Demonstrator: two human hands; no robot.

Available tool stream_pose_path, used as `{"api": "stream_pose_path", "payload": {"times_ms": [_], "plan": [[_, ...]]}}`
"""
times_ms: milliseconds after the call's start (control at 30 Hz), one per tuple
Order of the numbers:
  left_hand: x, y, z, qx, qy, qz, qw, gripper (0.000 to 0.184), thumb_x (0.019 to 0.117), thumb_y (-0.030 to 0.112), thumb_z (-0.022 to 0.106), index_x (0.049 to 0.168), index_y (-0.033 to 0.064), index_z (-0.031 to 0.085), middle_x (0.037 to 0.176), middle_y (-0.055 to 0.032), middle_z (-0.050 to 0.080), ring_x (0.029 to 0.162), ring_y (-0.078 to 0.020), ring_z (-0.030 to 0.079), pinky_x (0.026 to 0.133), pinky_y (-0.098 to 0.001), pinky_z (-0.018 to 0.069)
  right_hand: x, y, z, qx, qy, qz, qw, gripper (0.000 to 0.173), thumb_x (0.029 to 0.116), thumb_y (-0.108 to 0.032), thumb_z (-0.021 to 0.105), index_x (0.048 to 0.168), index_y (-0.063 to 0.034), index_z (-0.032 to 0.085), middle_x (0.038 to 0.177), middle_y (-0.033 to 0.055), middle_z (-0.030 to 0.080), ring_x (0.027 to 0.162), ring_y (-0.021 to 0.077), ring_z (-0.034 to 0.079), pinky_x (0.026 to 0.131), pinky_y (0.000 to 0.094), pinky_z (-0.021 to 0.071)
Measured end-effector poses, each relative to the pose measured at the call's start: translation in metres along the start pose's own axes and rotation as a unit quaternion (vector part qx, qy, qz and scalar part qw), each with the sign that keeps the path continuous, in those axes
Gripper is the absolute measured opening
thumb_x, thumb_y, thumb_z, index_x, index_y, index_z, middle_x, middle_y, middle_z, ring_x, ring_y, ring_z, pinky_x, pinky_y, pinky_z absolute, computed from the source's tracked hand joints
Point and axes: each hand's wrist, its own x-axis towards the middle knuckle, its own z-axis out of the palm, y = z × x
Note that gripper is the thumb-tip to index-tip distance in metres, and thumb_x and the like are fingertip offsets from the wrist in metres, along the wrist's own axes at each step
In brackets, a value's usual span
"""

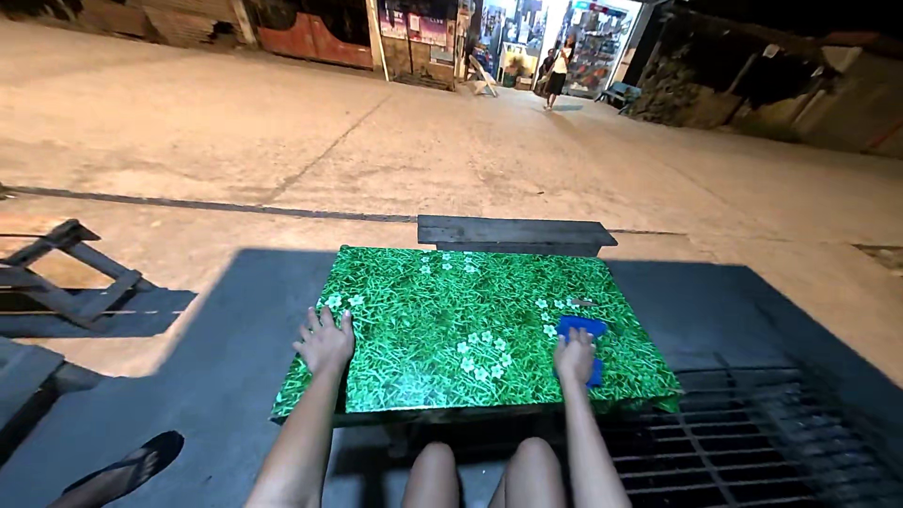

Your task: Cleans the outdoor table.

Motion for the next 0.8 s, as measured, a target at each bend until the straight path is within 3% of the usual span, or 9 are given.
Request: {"api": "stream_pose_path", "payload": {"times_ms": [133,267,400,500,600,800], "plan": [[-0.002,0.002,-0.003,0.004,-0.007,-0.006,1.0,0.069,0.1083,0.057,0.026,0.162,0.0146,0.033,0.171,-0.0142,0.021,0.154,-0.0445,0.026,0.117,-0.0705,0.0224,-0.067,-0.107,0.039,0.015,-0.096,-0.148,0.984,0.048,0.1077,-0.026,0.047,0.152,-0.0061,0.05,0.166,0.0202,0.033,0.155,0.0391,0.026,0.126,0.0549,0.0248],[0.001,0.001,-0.003,0.009,-0.007,-0.004,1.0,0.07,0.1077,0.059,0.027,0.162,0.0137,0.033,0.172,-0.0137,0.02,0.154,-0.0447,0.026,0.117,-0.0704,0.0236,-0.15,-0.208,0.078,0.036,-0.19,-0.311,0.93,0.049,0.1068,-0.025,0.049,0.151,-0.0049,0.051,0.165,0.018,0.035,0.156,0.0354,0.026,0.128,0.0507,0.0209],[0.003,-0.001,-0.002,0.013,-0.01,-0.006,1.0,0.068,0.1077,0.058,0.03,0.161,0.0152,0.035,0.171,-0.0131,0.022,0.154,-0.0427,0.027,0.118,-0.0692,0.0245,-0.182,-0.246,0.09,0.059,-0.238,-0.379,0.892,0.047,0.1071,-0.023,0.049,0.151,-0.0043,0.051,0.166,0.0167,0.034,0.157,0.0328,0.025,0.129,0.0466,0.0193],[0.004,-0.001,-0.003,0.007,-0.007,-0.01,1.0,0.069,0.1068,0.06,0.031,0.161,0.017,0.036,0.171,-0.0114,0.023,0.154,-0.0414,0.027,0.118,-0.0694,0.024,-0.165,-0.23,0.079,0.086,-0.262,-0.39,0.878,0.047,0.1066,-0.03,0.053,0.147,-0.0072,0.056,0.165,0.0143,0.037,0.157,0.0303,0.025,0.129,0.0465,0.0177],[0.004,-0.002,-0.004,0.003,-0.017,-0.008,1.0,0.068,0.1075,0.058,0.03,0.161,0.0165,0.034,0.171,-0.0116,0.021,0.154,-0.0408,0.027,0.117,-0.0686,0.0243,-0.134,-0.182,0.063,0.09,-0.218,-0.353,0.906,0.045,0.1036,-0.032,0.059,0.142,-0.0086,0.063,0.161,0.0143,0.043,0.156,0.0336,0.028,0.128,0.0505,0.0201],[0.002,-0.002,-0.004,-0.002,-0.013,-0.004,1.0,0.067,0.1082,0.057,0.03,0.161,0.0154,0.033,0.171,-0.0128,0.022,0.153,-0.0417,0.028,0.117,-0.0687,0.0249,-0.016,0.003,0.009,0.053,-0.017,-0.157,0.986,0.047,0.1059,-0.031,0.053,0.143,-0.0034,0.059,0.159,0.0252,0.042,0.152,0.0448,0.031,0.124,0.061,0.0242]]}}
